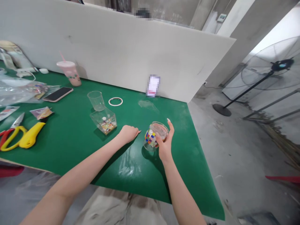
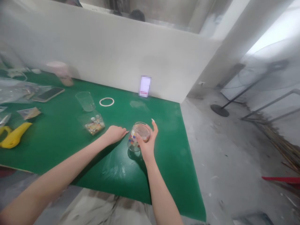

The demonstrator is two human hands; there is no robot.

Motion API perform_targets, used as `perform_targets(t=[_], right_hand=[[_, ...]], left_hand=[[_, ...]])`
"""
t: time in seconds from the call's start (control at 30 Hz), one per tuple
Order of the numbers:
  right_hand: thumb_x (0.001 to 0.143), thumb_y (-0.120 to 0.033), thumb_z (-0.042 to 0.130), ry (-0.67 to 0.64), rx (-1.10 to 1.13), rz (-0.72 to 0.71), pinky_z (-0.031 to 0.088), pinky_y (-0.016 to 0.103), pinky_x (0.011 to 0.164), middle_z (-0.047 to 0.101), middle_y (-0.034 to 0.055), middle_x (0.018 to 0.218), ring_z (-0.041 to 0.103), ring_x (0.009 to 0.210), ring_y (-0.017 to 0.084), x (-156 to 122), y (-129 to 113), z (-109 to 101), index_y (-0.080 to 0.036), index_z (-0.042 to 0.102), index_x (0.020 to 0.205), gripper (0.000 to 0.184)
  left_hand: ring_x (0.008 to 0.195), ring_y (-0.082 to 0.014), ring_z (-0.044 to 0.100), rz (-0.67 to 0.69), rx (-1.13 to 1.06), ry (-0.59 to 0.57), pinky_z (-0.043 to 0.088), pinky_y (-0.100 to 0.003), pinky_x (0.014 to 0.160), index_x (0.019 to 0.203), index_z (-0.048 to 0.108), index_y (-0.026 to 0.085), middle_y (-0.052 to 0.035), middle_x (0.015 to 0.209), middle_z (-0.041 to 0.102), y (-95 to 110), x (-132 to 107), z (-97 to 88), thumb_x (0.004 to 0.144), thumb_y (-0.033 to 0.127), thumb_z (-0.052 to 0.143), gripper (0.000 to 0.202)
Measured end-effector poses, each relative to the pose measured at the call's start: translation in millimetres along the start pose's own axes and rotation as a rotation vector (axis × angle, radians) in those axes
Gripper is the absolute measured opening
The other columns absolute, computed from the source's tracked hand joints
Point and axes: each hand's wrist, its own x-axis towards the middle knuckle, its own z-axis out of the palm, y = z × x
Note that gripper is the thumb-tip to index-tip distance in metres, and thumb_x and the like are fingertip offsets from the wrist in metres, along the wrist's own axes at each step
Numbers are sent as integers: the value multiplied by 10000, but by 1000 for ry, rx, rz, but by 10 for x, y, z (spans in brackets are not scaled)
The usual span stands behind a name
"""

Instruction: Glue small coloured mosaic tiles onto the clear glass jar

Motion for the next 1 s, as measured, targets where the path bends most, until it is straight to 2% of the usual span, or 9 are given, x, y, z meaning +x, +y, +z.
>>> perform_targets(t=[0.2,0.3,0.4,0.47,0.6,0.67,0.73,0.87,1.0], right_hand=[[680,-407,759,-26,-48,9,447,507,1011,613,93,1128,618,1069,244,-21,-22,117,-249,252,1382,880],[668,-430,760,0,-87,-33,457,498,1002,599,95,1133,618,1064,245,2,15,223,-247,259,1376,887],[657,-465,760,14,-144,-63,464,490,991,590,105,1113,618,1048,245,30,97,330,-229,239,1383,925],[654,-493,757,4,-195,-76,470,481,982,569,117,1130,610,1058,247,43,166,382,-229,226,1386,942],[727,-536,691,-60,-283,-111,462,468,993,529,135,1193,571,1125,244,59,313,455,-240,200,1398,883],[763,-521,667,-100,-307,-146,442,469,1017,489,154,1272,539,1177,244,67,382,483,-237,172,1416,867],[778,-499,663,-148,-340,-180,402,484,1055,426,175,1358,486,1246,255,79,432,490,-227,170,1427,859],[755,-464,706,-227,-427,-165,346,530,1087,364,197,1435,411,1326,282,124,436,384,-227,117,1461,950],[710,-448,759,-233,-575,-176,269,604,1102,419,175,1426,389,1344,306,180,361,195,-255,79,1479,1045]], left_hand=[[856,-301,699,-12,-65,15,499,-358,715,916,669,57,-226,847,696,121,12,69,885,97,411,263],[825,-290,699,-36,-165,50,494,-350,717,843,659,72,-207,823,693,112,0,130,842,65,449,211],[789,-251,688,-61,-329,113,480,-321,721,754,619,124,-139,780,693,-6,-11,156,839,142,501,147],[706,-205,665,-87,-474,170,467,-287,681,667,552,162,-71,686,663,-128,-3,144,859,234,498,212],[449,-117,528,-181,-832,310,426,-227,522,574,347,208,36,462,439,-337,49,73,936,396,306,410],[399,-96,483,-221,-1006,382,404,-205,466,601,296,222,70,450,338,-382,62,31,946,434,228,411],[391,-83,470,-232,-1147,435,386,-187,437,625,294,224,86,463,296,-390,52,-10,941,458,238,397],[362,-63,408,-179,-1327,436,357,-177,396,642,370,208,91,457,340,-359,-14,-84,905,473,373,374],[326,-50,328,-119,-1422,367,297,-171,343,608,380,202,102,423,311,-299,-71,-136,878,464,455,383]])
